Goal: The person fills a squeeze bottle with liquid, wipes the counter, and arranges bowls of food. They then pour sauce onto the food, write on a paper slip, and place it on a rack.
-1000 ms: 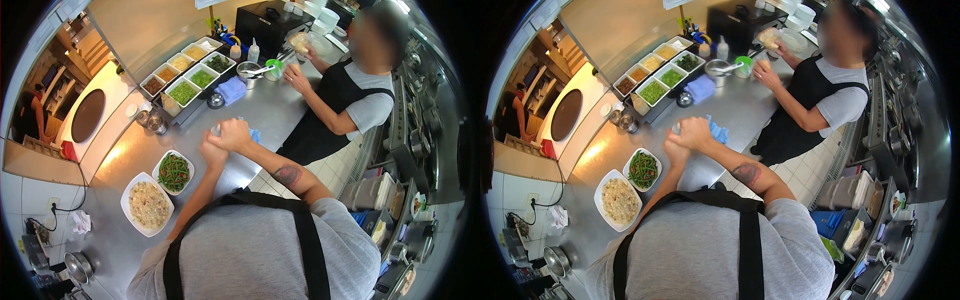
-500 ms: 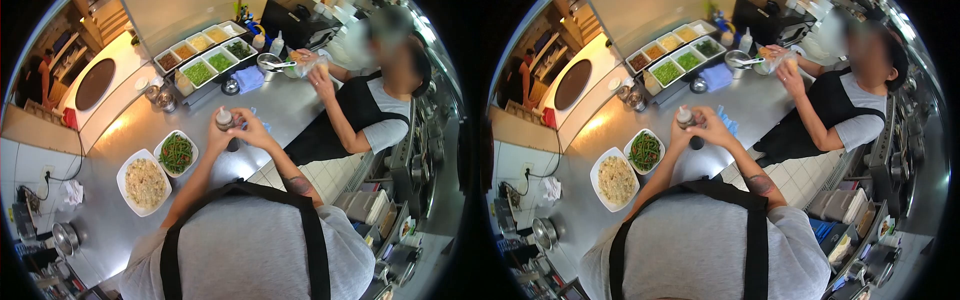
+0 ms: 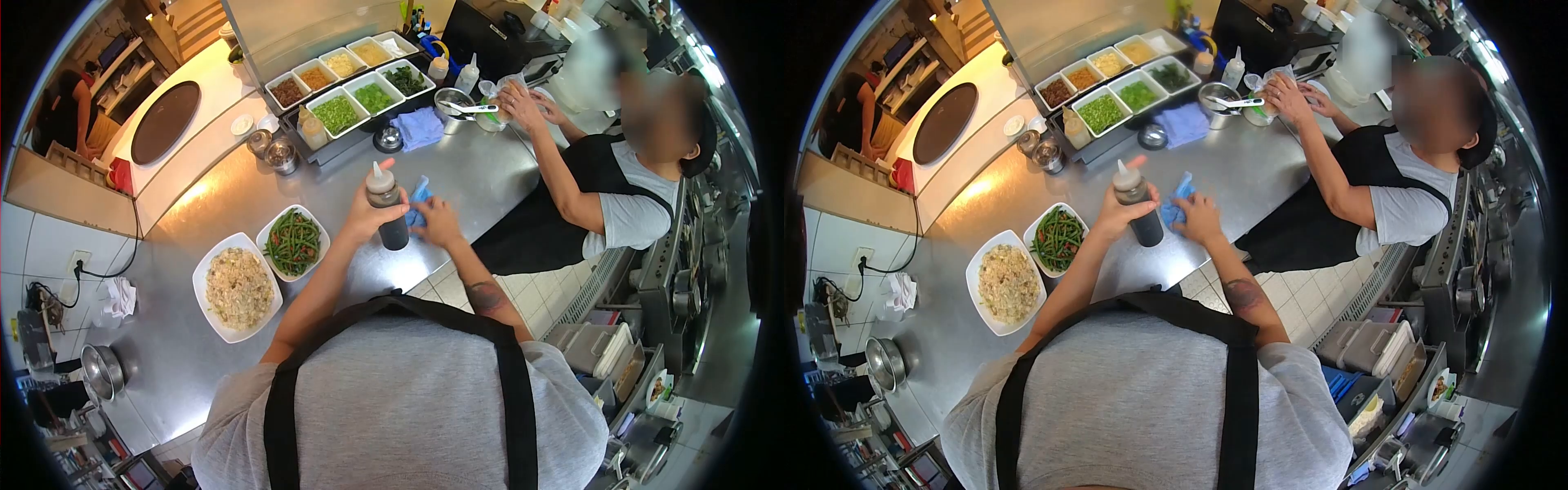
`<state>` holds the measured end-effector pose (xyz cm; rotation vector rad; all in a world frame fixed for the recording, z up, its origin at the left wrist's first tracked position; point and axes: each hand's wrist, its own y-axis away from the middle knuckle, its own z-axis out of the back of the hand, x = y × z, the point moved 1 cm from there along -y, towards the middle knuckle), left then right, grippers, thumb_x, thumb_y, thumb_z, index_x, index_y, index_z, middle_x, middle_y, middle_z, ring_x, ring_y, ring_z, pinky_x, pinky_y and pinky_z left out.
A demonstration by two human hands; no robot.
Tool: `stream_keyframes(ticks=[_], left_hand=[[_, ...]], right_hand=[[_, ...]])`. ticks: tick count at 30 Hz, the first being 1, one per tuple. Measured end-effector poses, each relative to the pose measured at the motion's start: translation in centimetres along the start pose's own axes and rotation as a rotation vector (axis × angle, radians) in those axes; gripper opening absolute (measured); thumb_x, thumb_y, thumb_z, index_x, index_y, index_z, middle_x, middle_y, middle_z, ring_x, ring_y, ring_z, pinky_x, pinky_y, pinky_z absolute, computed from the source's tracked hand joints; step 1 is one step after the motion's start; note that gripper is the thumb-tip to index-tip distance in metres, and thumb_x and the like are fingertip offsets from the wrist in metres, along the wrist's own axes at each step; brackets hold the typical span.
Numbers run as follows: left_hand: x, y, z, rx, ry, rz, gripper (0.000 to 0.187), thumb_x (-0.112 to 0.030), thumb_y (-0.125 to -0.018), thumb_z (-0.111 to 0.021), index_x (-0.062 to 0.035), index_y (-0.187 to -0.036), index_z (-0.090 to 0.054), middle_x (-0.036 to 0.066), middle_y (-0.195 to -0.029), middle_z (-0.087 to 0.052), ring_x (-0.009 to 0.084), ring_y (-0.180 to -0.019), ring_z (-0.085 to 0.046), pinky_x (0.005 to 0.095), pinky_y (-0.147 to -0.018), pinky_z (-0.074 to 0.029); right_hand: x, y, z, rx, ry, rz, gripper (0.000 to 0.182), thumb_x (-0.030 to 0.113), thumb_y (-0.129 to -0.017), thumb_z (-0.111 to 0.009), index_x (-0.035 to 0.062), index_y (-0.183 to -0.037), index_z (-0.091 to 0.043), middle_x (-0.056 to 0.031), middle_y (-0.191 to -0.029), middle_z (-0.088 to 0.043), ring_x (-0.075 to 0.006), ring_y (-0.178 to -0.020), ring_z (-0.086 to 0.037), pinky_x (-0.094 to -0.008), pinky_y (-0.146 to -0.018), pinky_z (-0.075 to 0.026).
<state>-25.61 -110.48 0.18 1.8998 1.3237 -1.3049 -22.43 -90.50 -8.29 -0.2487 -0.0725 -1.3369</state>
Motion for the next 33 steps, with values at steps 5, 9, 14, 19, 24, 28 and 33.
stream_keyframes(ticks=[5,9,14,19,24,28,33], left_hand=[[-0.7,0.1,0.1,0.017,-0.017,-0.007,0.085,0.001,-0.074,-0.076,-0.0042,-0.145,-0.030,0.007,-0.089,-0.062,0.0146,-0.083,-0.061,0.0301,-0.077,-0.051],[0.5,0.0,1.3,-0.022,0.051,-0.027,0.090,-0.013,-0.073,-0.083,-0.0040,-0.144,-0.030,0.008,-0.093,-0.062,0.0155,-0.085,-0.061,0.0305,-0.078,-0.051],[1.7,-0.2,0.4,-0.038,-0.071,-0.113,0.104,-0.036,-0.067,-0.088,-0.0035,-0.145,-0.028,0.010,-0.116,-0.058,0.0184,-0.107,-0.058,0.0332,-0.092,-0.048],[0.4,-0.1,-1.8,-0.051,0.001,-0.154,0.104,-0.035,-0.066,-0.089,-0.0029,-0.145,-0.029,0.010,-0.125,-0.053,0.0191,-0.115,-0.054,0.0338,-0.098,-0.044],[-1.1,0.4,-3.0,-0.139,-0.245,-0.285,0.091,-0.020,-0.070,-0.085,-0.0039,-0.143,-0.032,0.007,-0.108,-0.060,0.0150,-0.098,-0.060,0.0297,-0.086,-0.049],[-2.2,0.8,-3.5,-0.257,-0.177,-0.215,0.084,0.002,-0.072,-0.077,-0.0059,-0.142,-0.033,0.003,-0.083,-0.061,0.0104,-0.077,-0.061,0.0264,-0.073,-0.051],[-1.6,1.1,-1.7,-0.241,-0.381,-0.147,0.091,0.000,-0.070,-0.077,-0.0077,-0.146,-0.027,0.004,-0.091,-0.061,0.0126,-0.083,-0.062,0.0281,-0.076,-0.051]], right_hand=[[-0.2,-0.3,-2.4,0.003,-0.439,-0.249,0.027,0.025,-0.091,-0.062,0.0092,-0.113,-0.060,-0.0152,-0.092,-0.063,-0.0295,-0.077,-0.063,-0.0337,-0.068,-0.052],[0.9,-2.3,1.9,-0.184,-1.325,-0.490,0.028,0.027,-0.096,-0.055,0.0044,-0.112,-0.058,-0.0173,-0.082,-0.064,-0.0316,-0.067,-0.064,-0.0361,-0.059,-0.051],[9.2,-2.9,10.8,-0.597,-0.736,0.019,0.028,0.021,-0.096,-0.055,-0.0024,-0.111,-0.054,-0.0186,-0.080,-0.061,-0.0402,-0.071,-0.060,-0.0396,-0.066,-0.049],[10.5,-2.9,11.1,-0.622,-0.917,-0.230,0.020,0.018,-0.097,-0.051,-0.0023,-0.094,-0.050,-0.0224,-0.081,-0.057,-0.0412,-0.076,-0.058,-0.0436,-0.066,-0.044],[8.3,-4.2,11.1,-0.507,-0.998,-0.364,0.018,0.015,-0.096,-0.050,-0.0021,-0.091,-0.048,-0.0246,-0.082,-0.054,-0.0433,-0.077,-0.055,-0.0471,-0.068,-0.042],[3.6,-2.5,5.9,-0.431,-0.573,-0.296,0.022,0.017,-0.088,-0.061,0.0017,-0.104,-0.057,-0.0205,-0.095,-0.057,-0.0366,-0.086,-0.057,-0.0452,-0.072,-0.046],[4.4,-1.0,9.4,-0.307,-0.971,-0.289,0.042,0.023,-0.078,-0.074,0.0063,-0.113,-0.059,-0.0140,-0.108,-0.059,-0.0291,-0.092,-0.061,-0.0391,-0.071,-0.049]])
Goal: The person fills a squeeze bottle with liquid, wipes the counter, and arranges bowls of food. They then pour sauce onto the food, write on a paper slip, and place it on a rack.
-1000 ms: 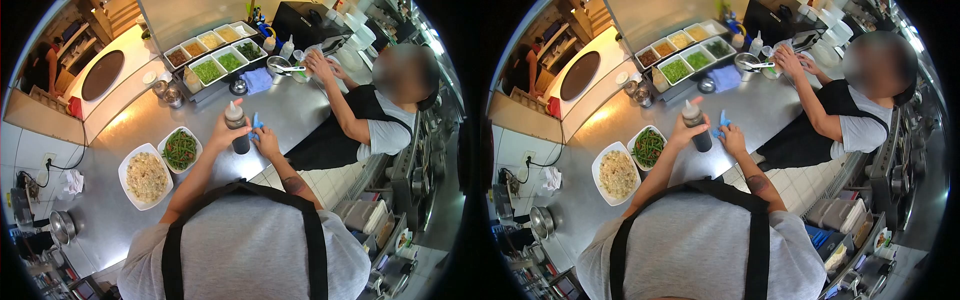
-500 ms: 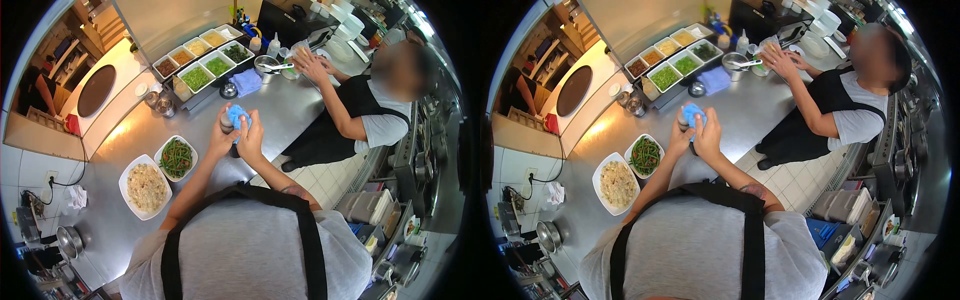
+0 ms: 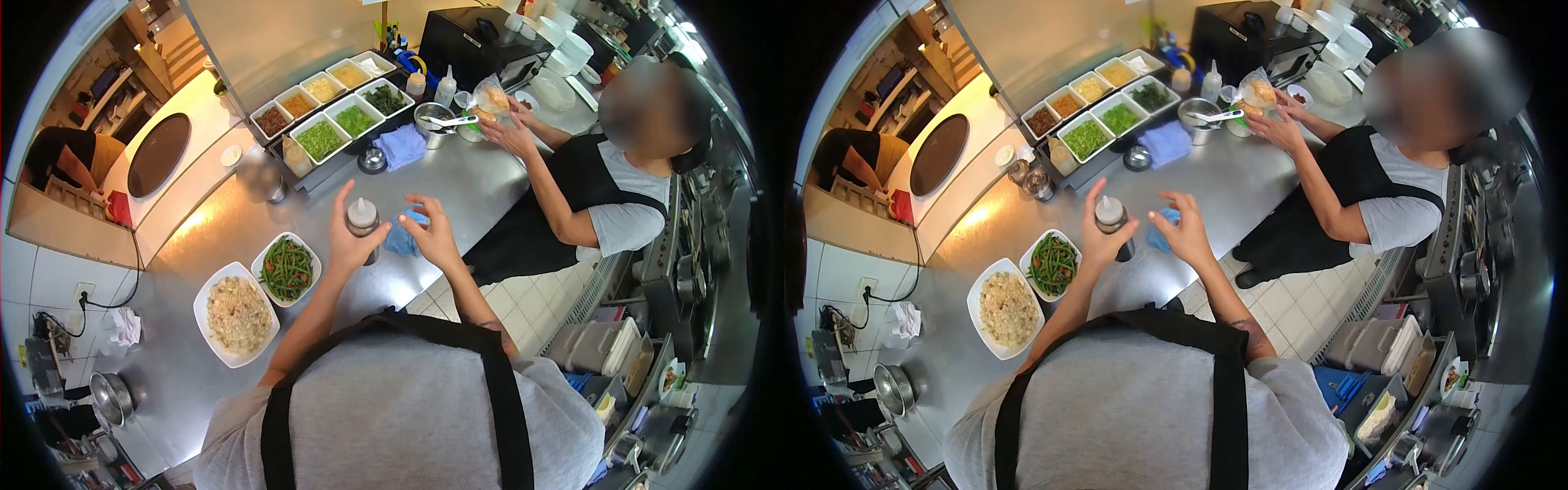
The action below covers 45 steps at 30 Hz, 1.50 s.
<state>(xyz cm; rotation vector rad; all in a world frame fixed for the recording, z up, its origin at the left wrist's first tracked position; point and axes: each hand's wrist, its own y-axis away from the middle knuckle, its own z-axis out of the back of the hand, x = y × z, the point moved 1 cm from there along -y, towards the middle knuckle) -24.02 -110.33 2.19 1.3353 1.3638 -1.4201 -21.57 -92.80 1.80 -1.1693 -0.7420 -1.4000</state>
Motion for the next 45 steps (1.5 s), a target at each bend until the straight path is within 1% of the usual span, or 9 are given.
stream_keyframes(ticks=[3,6,14,22,26,30,33,36,45], left_hand=[[1.7,0.5,-0.5,0.111,0.117,0.033,0.102,-0.002,-0.066,-0.077,-0.0086,-0.150,-0.019,0.007,-0.100,-0.061,0.0154,-0.089,-0.062,0.0304,-0.079,-0.051],[0.0,1.1,-1.2,0.226,-0.107,-0.034,0.112,-0.004,-0.063,-0.077,-0.0088,-0.153,-0.010,0.009,-0.108,-0.061,0.0199,-0.095,-0.062,0.0323,-0.083,-0.051],[0.0,-0.4,-1.5,-0.005,-0.341,-0.059,0.117,-0.017,-0.066,-0.083,-0.0005,-0.151,-0.004,0.013,-0.092,-0.070,0.0258,-0.083,-0.069,0.0341,-0.076,-0.053],[0.3,-4.8,-1.7,-0.175,-0.479,-0.233,0.113,-0.021,-0.069,-0.081,0.0004,-0.151,-0.005,0.027,-0.143,-0.031,0.0409,-0.130,-0.035,0.0482,-0.108,-0.030],[7.2,-2.2,-4.7,0.044,-0.851,-0.283,0.090,-0.031,-0.074,-0.074,-0.0065,-0.147,-0.029,0.029,-0.148,-0.024,0.0471,-0.136,-0.023,0.0606,-0.108,-0.023],[11.1,1.8,-6.7,0.613,-0.996,-0.244,0.054,-0.028,-0.083,-0.065,-0.0066,-0.132,-0.052,0.017,-0.144,-0.037,0.0355,-0.135,-0.032,0.0589,-0.106,-0.028],[15.9,2.6,-5.1,0.563,-1.097,-0.485,0.043,-0.019,-0.084,-0.060,-0.0066,-0.125,-0.057,0.010,-0.135,-0.048,0.0258,-0.130,-0.041,0.0538,-0.105,-0.032],[16.6,1.9,-4.0,0.539,-0.983,-0.420,0.037,-0.013,-0.081,-0.058,-0.0065,-0.118,-0.061,0.004,-0.124,-0.055,0.0198,-0.122,-0.048,0.0463,-0.103,-0.036],[16.9,0.9,-3.1,0.420,-0.654,-0.364,0.019,-0.007,-0.071,-0.068,-0.0034,-0.088,-0.061,0.008,-0.109,-0.062,0.0233,-0.110,-0.057,0.0418,-0.099,-0.039]], right_hand=[[5.6,-0.7,1.4,0.334,-0.169,0.072,0.043,0.028,-0.074,-0.077,0.0058,-0.107,-0.061,-0.0145,-0.102,-0.061,-0.0287,-0.086,-0.063,-0.0390,-0.067,-0.050],[8.0,-1.2,0.9,0.418,0.363,0.387,0.032,0.026,-0.075,-0.076,0.0071,-0.098,-0.063,-0.0111,-0.088,-0.063,-0.0249,-0.072,-0.064,-0.0342,-0.061,-0.049],[7.5,-3.5,-1.9,0.252,0.537,0.385,0.036,0.042,-0.073,-0.072,0.0088,-0.080,-0.060,-0.0127,-0.064,-0.063,-0.0318,-0.058,-0.064,-0.0401,-0.055,-0.050],[9.8,-16.9,0.8,-0.218,0.503,0.493,0.039,0.042,-0.078,-0.071,0.0048,-0.081,-0.060,-0.0133,-0.053,-0.057,-0.0278,-0.046,-0.058,-0.0381,-0.049,-0.047],[9.6,-27.9,1.9,-0.489,0.465,0.540,0.041,0.042,-0.081,-0.070,0.0034,-0.088,-0.059,-0.0187,-0.080,-0.065,-0.0378,-0.071,-0.065,-0.0452,-0.061,-0.051],[5.1,-37.5,0.7,-0.481,0.660,0.512,0.042,0.042,-0.081,-0.069,0.0042,-0.096,-0.061,-0.0187,-0.091,-0.066,-0.0389,-0.079,-0.066,-0.0468,-0.068,-0.053],[0.7,-41.7,-0.8,-0.326,0.794,0.407,0.047,0.044,-0.081,-0.069,0.0052,-0.106,-0.060,-0.0189,-0.094,-0.067,-0.0391,-0.084,-0.066,-0.0473,-0.073,-0.053],[-2.5,-43.9,-1.9,-0.191,0.877,0.323,0.052,0.045,-0.081,-0.069,0.0057,-0.113,-0.059,-0.0203,-0.097,-0.068,-0.0389,-0.087,-0.067,-0.0478,-0.076,-0.054],[-4.4,-45.7,-3.7,0.079,1.145,-0.045,0.037,0.038,-0.082,-0.068,0.0128,-0.110,-0.068,-0.0111,-0.110,-0.068,-0.0296,-0.102,-0.066,-0.0529,-0.083,-0.047]])
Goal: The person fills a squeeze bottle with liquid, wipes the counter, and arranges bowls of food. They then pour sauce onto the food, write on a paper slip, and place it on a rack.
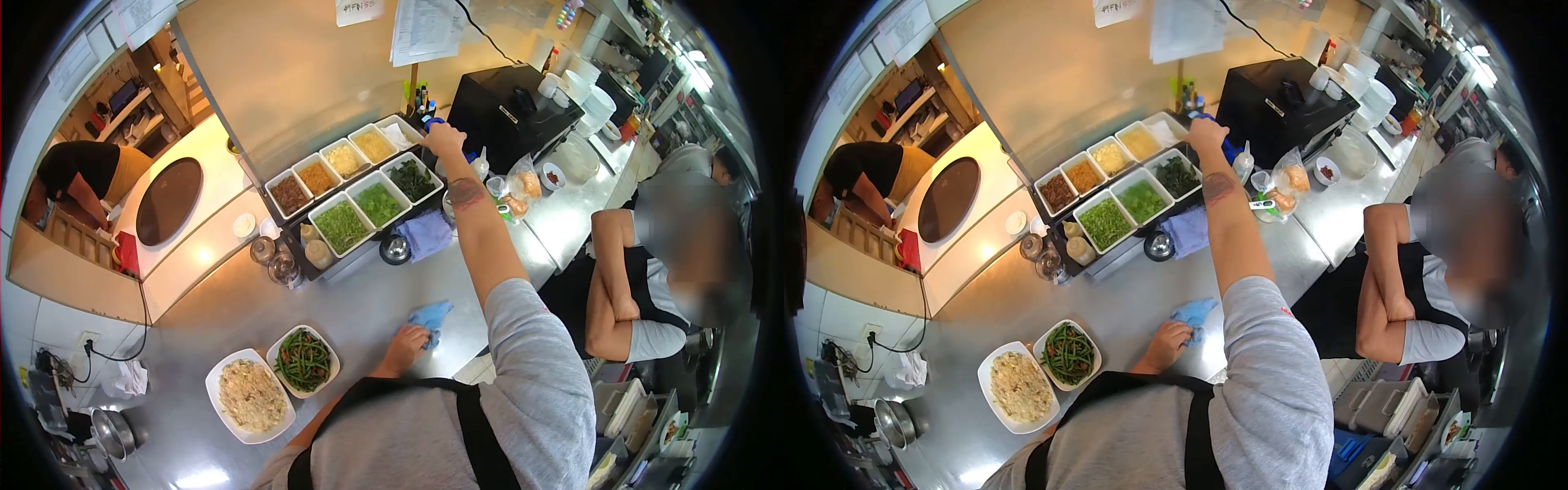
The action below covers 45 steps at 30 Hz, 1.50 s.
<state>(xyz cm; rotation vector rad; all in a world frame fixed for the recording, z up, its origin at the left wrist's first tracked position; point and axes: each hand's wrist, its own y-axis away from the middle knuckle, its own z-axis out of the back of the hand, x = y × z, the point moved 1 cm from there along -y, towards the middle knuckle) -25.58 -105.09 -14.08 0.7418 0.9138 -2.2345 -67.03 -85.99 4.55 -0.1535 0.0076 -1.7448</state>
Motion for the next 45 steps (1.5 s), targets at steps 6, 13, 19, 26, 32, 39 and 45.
stream_keyframes(ticks=[6,13,19,26,32,39,45], left_hand=[[0.0,0.3,0.0,0.001,-0.002,0.028,0.018,-0.007,-0.071,-0.068,-0.0035,-0.086,-0.060,0.009,-0.114,-0.062,0.0281,-0.115,-0.055,0.0451,-0.103,-0.038],[-1.9,2.8,0.8,0.008,-0.436,0.040,0.013,-0.014,-0.079,-0.060,-0.0076,-0.090,-0.064,0.006,-0.130,-0.055,0.0245,-0.131,-0.042,0.0592,-0.109,-0.025],[-2.7,6.1,2.0,-0.096,-0.427,0.221,0.012,-0.020,-0.076,-0.064,-0.0094,-0.077,-0.068,0.006,-0.123,-0.056,0.0285,-0.131,-0.039,0.0609,-0.111,-0.019],[-3.6,8.1,1.6,-0.118,-0.534,0.284,0.014,-0.019,-0.071,-0.067,-0.0091,-0.080,-0.069,0.008,-0.127,-0.054,0.0297,-0.133,-0.037,0.0596,-0.111,-0.022],[-9.3,16.3,6.0,-0.198,-0.208,0.454,0.040,-0.018,-0.073,-0.076,-0.0082,-0.110,-0.062,0.013,-0.139,-0.044,0.0317,-0.130,-0.040,0.0485,-0.110,-0.029],[-17.7,31.9,6.5,-0.899,-0.419,0.864,0.026,-0.010,-0.079,-0.068,-0.0054,-0.103,-0.060,0.016,-0.117,-0.055,0.0353,-0.106,-0.057,0.0413,-0.090,-0.047],[-26.2,44.3,-0.2,-1.441,-0.707,1.394,0.024,-0.010,-0.082,-0.066,-0.0066,-0.105,-0.059,0.015,-0.117,-0.054,0.0357,-0.105,-0.057,0.0417,-0.087,-0.049]], right_hand=[[0.4,3.9,-1.4,-0.344,-0.020,0.142,0.040,0.023,-0.079,-0.071,0.0172,-0.118,-0.063,-0.0074,-0.116,-0.064,-0.0255,-0.110,-0.060,-0.0556,-0.087,-0.039],[-1.0,27.9,-3.4,-0.240,-0.726,0.351,0.039,0.015,-0.080,-0.070,0.0076,-0.117,-0.064,-0.0180,-0.096,-0.058,-0.0335,-0.083,-0.058,-0.0424,-0.075,-0.048],[-4.3,46.9,-14.7,0.005,-0.665,0.384,0.027,0.005,-0.076,-0.069,0.0045,-0.103,-0.068,-0.0176,-0.091,-0.057,-0.0336,-0.084,-0.058,-0.0419,-0.075,-0.047],[-3.5,44.6,-14.8,0.027,-0.577,0.396,0.019,0.015,-0.077,-0.074,0.0006,-0.079,-0.062,-0.0162,-0.075,-0.063,-0.0346,-0.065,-0.060,-0.0420,-0.062,-0.048],[-2.5,43.3,-13.6,0.066,-0.306,0.445,0.021,0.018,-0.077,-0.075,0.0022,-0.082,-0.062,-0.0179,-0.069,-0.066,-0.0371,-0.065,-0.065,-0.0463,-0.063,-0.050],[4.4,39.6,-6.9,0.517,0.076,0.747,0.037,0.015,-0.071,-0.074,-0.0068,-0.100,-0.066,-0.0283,-0.094,-0.066,-0.0423,-0.092,-0.065,-0.0459,-0.081,-0.052],[16.0,46.8,1.6,0.450,-0.377,1.228,0.041,0.020,-0.074,-0.073,-0.0047,-0.106,-0.065,-0.0286,-0.099,-0.065,-0.0438,-0.097,-0.062,-0.0469,-0.085,-0.048]])
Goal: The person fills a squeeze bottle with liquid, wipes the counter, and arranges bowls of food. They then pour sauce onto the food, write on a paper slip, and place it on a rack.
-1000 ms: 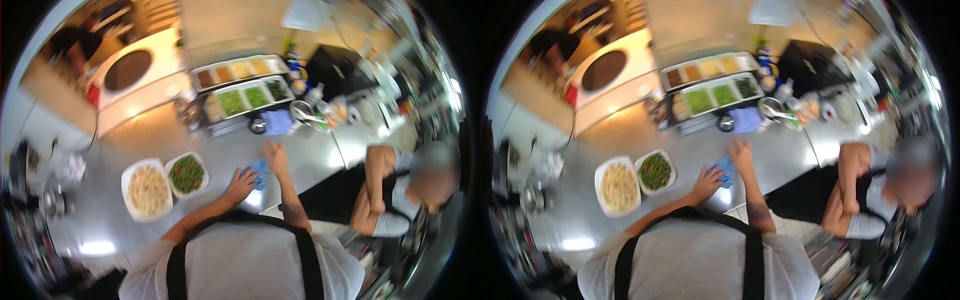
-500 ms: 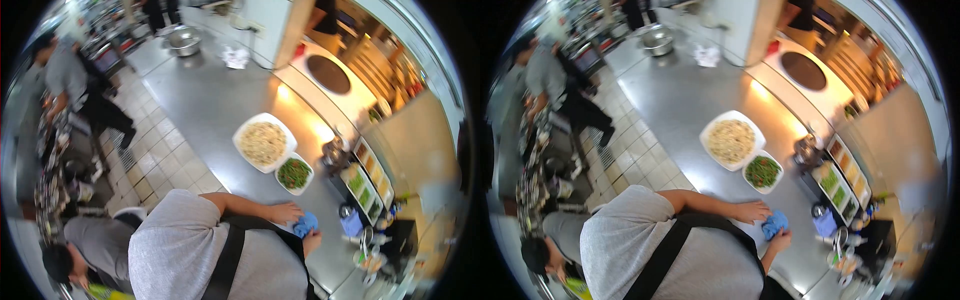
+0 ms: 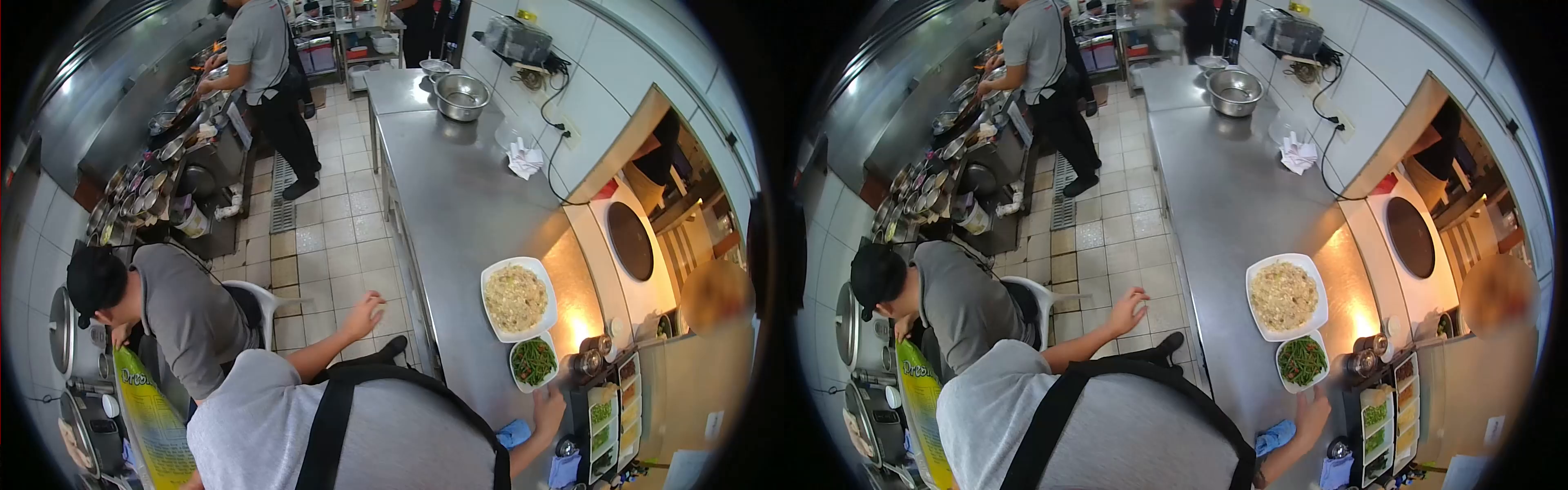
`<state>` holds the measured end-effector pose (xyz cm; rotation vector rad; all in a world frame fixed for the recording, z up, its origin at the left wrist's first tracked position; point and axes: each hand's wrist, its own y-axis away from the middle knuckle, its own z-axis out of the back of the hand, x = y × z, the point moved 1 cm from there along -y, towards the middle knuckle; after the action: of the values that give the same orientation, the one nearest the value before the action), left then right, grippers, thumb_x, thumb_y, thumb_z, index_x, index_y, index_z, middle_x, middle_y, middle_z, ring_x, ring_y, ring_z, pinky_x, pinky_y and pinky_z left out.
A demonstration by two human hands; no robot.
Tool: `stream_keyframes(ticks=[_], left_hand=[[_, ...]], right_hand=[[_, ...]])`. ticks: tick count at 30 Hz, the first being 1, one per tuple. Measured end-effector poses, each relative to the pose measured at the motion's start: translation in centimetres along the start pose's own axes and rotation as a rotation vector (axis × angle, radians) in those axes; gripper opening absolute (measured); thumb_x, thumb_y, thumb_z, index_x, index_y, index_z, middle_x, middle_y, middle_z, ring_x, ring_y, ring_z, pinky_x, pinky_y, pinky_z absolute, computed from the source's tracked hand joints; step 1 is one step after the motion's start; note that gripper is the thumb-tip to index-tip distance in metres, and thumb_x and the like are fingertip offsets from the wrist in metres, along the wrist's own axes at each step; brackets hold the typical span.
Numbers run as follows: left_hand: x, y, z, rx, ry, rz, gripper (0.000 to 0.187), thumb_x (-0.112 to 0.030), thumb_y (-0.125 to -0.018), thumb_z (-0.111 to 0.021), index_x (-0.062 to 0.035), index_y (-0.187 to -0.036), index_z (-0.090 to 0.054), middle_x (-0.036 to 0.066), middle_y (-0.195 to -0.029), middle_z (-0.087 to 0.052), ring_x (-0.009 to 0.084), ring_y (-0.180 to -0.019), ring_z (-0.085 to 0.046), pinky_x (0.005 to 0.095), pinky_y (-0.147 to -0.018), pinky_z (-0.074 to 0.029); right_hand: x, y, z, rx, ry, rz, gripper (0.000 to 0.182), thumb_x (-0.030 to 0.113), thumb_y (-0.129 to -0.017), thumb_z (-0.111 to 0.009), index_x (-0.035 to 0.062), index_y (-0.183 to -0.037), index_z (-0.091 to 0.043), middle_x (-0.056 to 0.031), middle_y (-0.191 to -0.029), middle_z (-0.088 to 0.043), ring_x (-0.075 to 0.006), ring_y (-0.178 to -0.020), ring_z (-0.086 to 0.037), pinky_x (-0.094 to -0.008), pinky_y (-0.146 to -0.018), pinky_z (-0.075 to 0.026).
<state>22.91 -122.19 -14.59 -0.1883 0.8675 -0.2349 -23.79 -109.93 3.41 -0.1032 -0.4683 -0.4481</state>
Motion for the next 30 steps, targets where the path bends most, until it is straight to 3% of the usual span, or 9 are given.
stream_keyframes(ticks=[2,8,11,13,19,22,24,27,30], left_hand=[[2.6,1.8,2.3,-0.062,-0.100,0.167,0.026,-0.010,-0.082,-0.066,-0.0072,-0.107,-0.059,0.014,-0.117,-0.053,0.0359,-0.104,-0.057,0.0414,-0.086,-0.049],[8.3,2.7,3.1,-0.139,-0.092,0.304,0.039,-0.009,-0.080,-0.068,-0.0043,-0.117,-0.056,0.020,-0.122,-0.047,0.0394,-0.113,-0.051,0.0443,-0.091,-0.045],[10.2,-1.7,0.9,-0.135,-0.081,0.170,0.043,-0.008,-0.080,-0.067,-0.0008,-0.120,-0.052,0.024,-0.122,-0.044,0.0403,-0.114,-0.048,0.0448,-0.095,-0.042],[7.2,-7.7,0.8,-0.063,-0.053,0.076,0.047,-0.007,-0.081,-0.066,0.0020,-0.124,-0.047,0.023,-0.119,-0.045,0.0382,-0.108,-0.049,0.0436,-0.095,-0.040],[2.3,-22.8,-2.3,0.040,0.296,-0.047,0.040,-0.010,-0.092,-0.057,0.0046,-0.127,-0.044,0.019,-0.122,-0.047,0.0306,-0.111,-0.050,0.0401,-0.097,-0.040],[-1.5,-26.9,-5.0,0.143,0.531,-0.071,0.038,-0.017,-0.097,-0.051,0.0043,-0.128,-0.043,0.018,-0.127,-0.048,0.0281,-0.116,-0.049,0.0393,-0.100,-0.038],[-5.0,-28.4,-6.5,0.219,0.547,-0.068,0.038,-0.020,-0.099,-0.047,0.0047,-0.128,-0.043,0.018,-0.128,-0.049,0.0282,-0.118,-0.049,0.0388,-0.102,-0.037],[-9.0,-29.3,-10.7,0.306,0.575,-0.060,0.040,-0.024,-0.101,-0.043,0.0053,-0.129,-0.041,0.020,-0.128,-0.050,0.0293,-0.120,-0.048,0.0385,-0.103,-0.036],[-12.1,-29.1,-14.5,0.372,0.579,-0.021,0.043,-0.027,-0.102,-0.040,0.0059,-0.130,-0.040,0.022,-0.128,-0.049,0.0310,-0.121,-0.048,0.0386,-0.104,-0.036]], right_hand=[[4.9,-1.9,-0.4,0.134,-0.013,0.009,0.044,0.014,-0.075,-0.072,-0.0061,-0.113,-0.062,-0.0268,-0.108,-0.064,-0.0415,-0.104,-0.061,-0.0438,-0.091,-0.047],[13.8,-4.1,-6.1,0.423,-0.035,0.424,0.052,0.026,-0.079,-0.072,0.0007,-0.122,-0.059,-0.0213,-0.119,-0.061,-0.0371,-0.111,-0.056,-0.0413,-0.097,-0.044],[17.2,-4.0,-8.0,0.578,0.001,0.365,0.051,0.029,-0.082,-0.070,0.0025,-0.124,-0.058,-0.0191,-0.121,-0.059,-0.0360,-0.113,-0.055,-0.0413,-0.097,-0.044],[18.4,-3.9,-8.6,0.613,-0.041,0.320,0.051,0.029,-0.082,-0.069,0.0022,-0.124,-0.057,-0.0197,-0.122,-0.058,-0.0366,-0.113,-0.054,-0.0412,-0.097,-0.044],[17.4,-4.8,-9.0,0.215,-0.176,0.096,0.051,0.022,-0.078,-0.072,0.0020,-0.123,-0.057,-0.0202,-0.118,-0.059,-0.0369,-0.111,-0.056,-0.0426,-0.094,-0.046],[15.4,-4.5,-7.7,-0.316,-0.260,-0.015,0.055,0.019,-0.079,-0.072,0.0014,-0.127,-0.054,-0.0204,-0.123,-0.058,-0.0355,-0.113,-0.056,-0.0405,-0.097,-0.044],[12.7,-3.5,-7.7,-0.559,-0.394,-0.255,0.054,0.019,-0.084,-0.071,0.0011,-0.131,-0.051,-0.0185,-0.128,-0.056,-0.0326,-0.116,-0.055,-0.0401,-0.099,-0.043],[4.4,-1.5,-11.3,-0.994,-0.765,-0.445,0.054,0.029,-0.091,-0.066,0.0028,-0.134,-0.049,-0.0147,-0.130,-0.056,-0.0297,-0.119,-0.054,-0.0403,-0.096,-0.044],[0.9,-0.1,-12.4,-1.190,-0.970,-0.692,0.056,0.043,-0.097,-0.054,0.0040,-0.136,-0.047,-0.0129,-0.130,-0.056,-0.0276,-0.122,-0.051,-0.0395,-0.096,-0.043]])
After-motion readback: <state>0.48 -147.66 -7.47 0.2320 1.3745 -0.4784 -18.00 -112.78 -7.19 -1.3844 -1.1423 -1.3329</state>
